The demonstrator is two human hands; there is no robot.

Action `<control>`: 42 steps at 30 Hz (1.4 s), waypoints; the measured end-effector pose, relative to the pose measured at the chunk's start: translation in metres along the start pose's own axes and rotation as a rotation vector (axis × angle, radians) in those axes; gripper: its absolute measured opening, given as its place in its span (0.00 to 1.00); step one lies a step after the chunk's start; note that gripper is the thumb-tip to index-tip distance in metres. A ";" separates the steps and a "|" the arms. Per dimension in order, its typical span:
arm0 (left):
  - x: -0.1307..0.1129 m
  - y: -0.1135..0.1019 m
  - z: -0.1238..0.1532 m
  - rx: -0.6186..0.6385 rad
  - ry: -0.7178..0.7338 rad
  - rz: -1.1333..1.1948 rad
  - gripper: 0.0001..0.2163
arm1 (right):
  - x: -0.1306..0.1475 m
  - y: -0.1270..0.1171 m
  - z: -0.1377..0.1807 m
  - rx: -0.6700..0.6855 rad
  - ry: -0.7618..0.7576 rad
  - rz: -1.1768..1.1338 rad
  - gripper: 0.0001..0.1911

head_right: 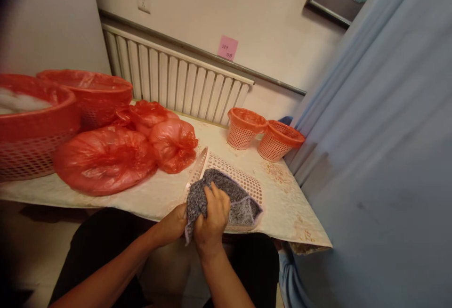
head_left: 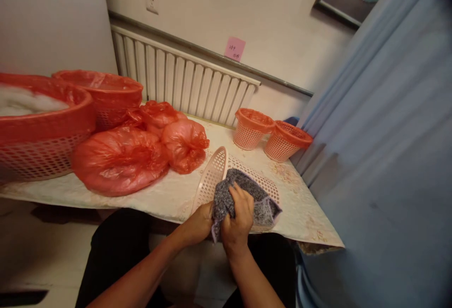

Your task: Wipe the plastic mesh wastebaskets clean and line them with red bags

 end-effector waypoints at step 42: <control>-0.005 0.004 -0.009 -0.032 -0.090 0.104 0.21 | -0.036 -0.024 0.039 -0.005 0.152 0.115 0.31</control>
Point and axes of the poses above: each hand's wrist, its own z-axis away from the middle knuckle, its own y-axis out of the palm, x = y × z, the point moved 5 cm from there along -z, towards the middle knuckle, and after that the axes turned 7 degrees about x, right-handed, at the moved point
